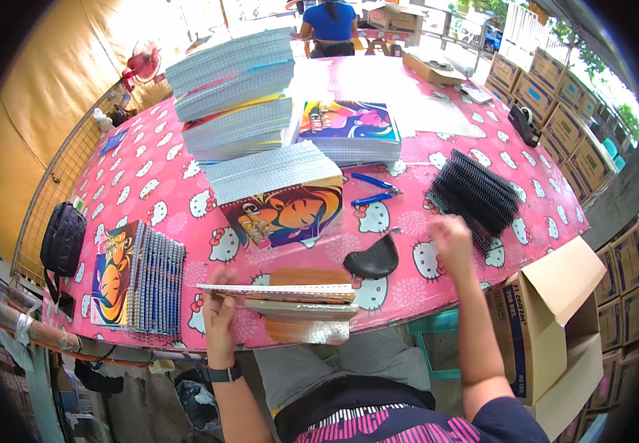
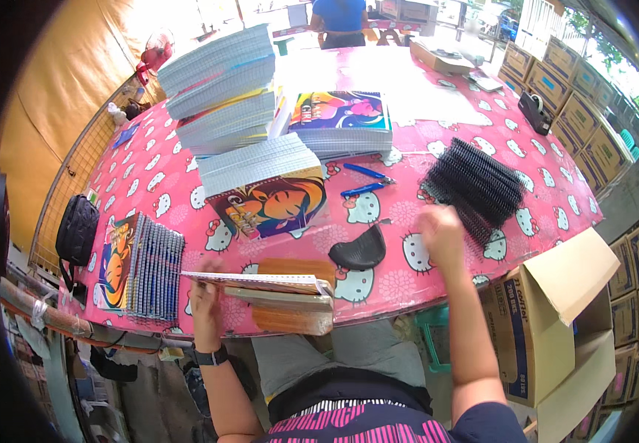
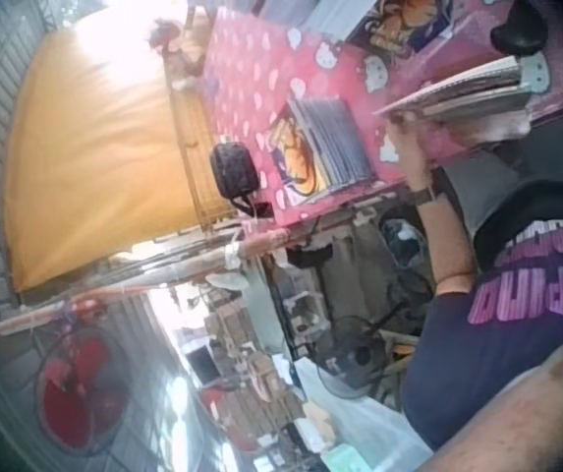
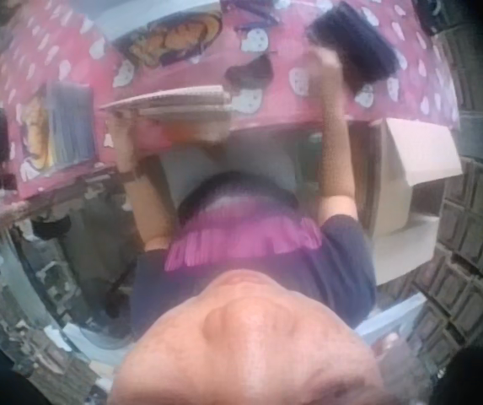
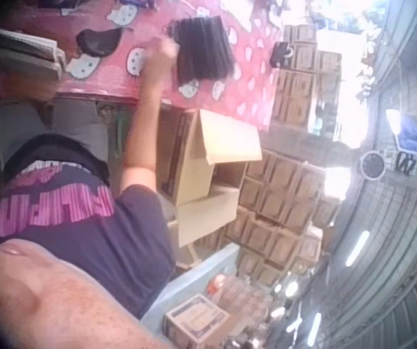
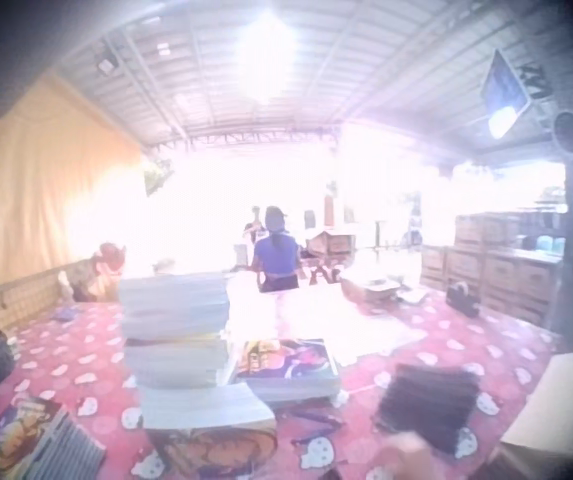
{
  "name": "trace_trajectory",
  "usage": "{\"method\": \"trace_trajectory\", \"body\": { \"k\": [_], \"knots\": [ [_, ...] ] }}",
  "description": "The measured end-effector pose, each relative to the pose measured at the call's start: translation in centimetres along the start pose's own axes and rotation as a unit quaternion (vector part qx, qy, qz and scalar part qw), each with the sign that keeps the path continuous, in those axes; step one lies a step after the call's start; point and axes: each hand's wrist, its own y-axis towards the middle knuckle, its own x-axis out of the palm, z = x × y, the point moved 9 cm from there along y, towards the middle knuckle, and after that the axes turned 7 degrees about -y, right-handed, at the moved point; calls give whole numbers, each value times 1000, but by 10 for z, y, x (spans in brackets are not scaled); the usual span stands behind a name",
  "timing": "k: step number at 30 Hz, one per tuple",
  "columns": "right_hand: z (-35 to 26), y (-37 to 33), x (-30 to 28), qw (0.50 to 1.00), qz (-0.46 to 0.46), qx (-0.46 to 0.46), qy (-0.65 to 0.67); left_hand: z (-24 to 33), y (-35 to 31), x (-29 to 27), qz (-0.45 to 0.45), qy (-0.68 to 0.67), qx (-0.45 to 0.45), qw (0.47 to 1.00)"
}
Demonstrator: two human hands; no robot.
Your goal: The person assembles spiral notebooks by aligning the pages and covers, threading a plastic coil through the pre-punched holes, and trimming the ends of the coil with a hand tool.
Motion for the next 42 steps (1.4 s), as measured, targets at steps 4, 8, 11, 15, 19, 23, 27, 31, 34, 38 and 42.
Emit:
{"method": "trace_trajectory", "body": {
  "k": [4, 8, 11, 15, 19, 23, 27, 31, 34, 38, 42],
  "knots": [
    [70, 18, 10, 958, -37, 58, -280, 28, 9, 30, 39, -75, 34, 996],
    [63, 18, 32, 946, -93, 37, -307, 7, 13, 14, 72, 58, 30, 995],
    [72, 15, 27, 951, -106, -20, -290, 22, 11, 28, 138, 98, 44, 985],
    [12, 24, -7, 996, -50, 56, 40, 90, -31, 97, 122, 440, 290, 841],
    [-115, -1, -27, 952, -260, 2, 163, 58, -48, 178, -106, 520, 221, 818],
    [-164, -22, -27, 921, -285, -90, 251, 34, -46, 188, -111, 530, 237, 806],
    [-164, -17, -17, 929, -248, -127, 244, 36, -45, 197, -57, 526, 315, 788],
    [-160, -10, -24, 923, -232, -136, 274, 35, -44, 199, -52, 521, 311, 793],
    [-162, -8, -19, 917, -298, -141, 226, 35, -42, 199, -49, 527, 310, 790],
    [-154, -9, -11, 895, -330, -110, 279, 35, -40, 200, -67, 531, 288, 795],
    [-155, -9, -6, 880, -366, -127, 275, 52, -38, 197, -129, 471, 232, 842]
  ]
}}
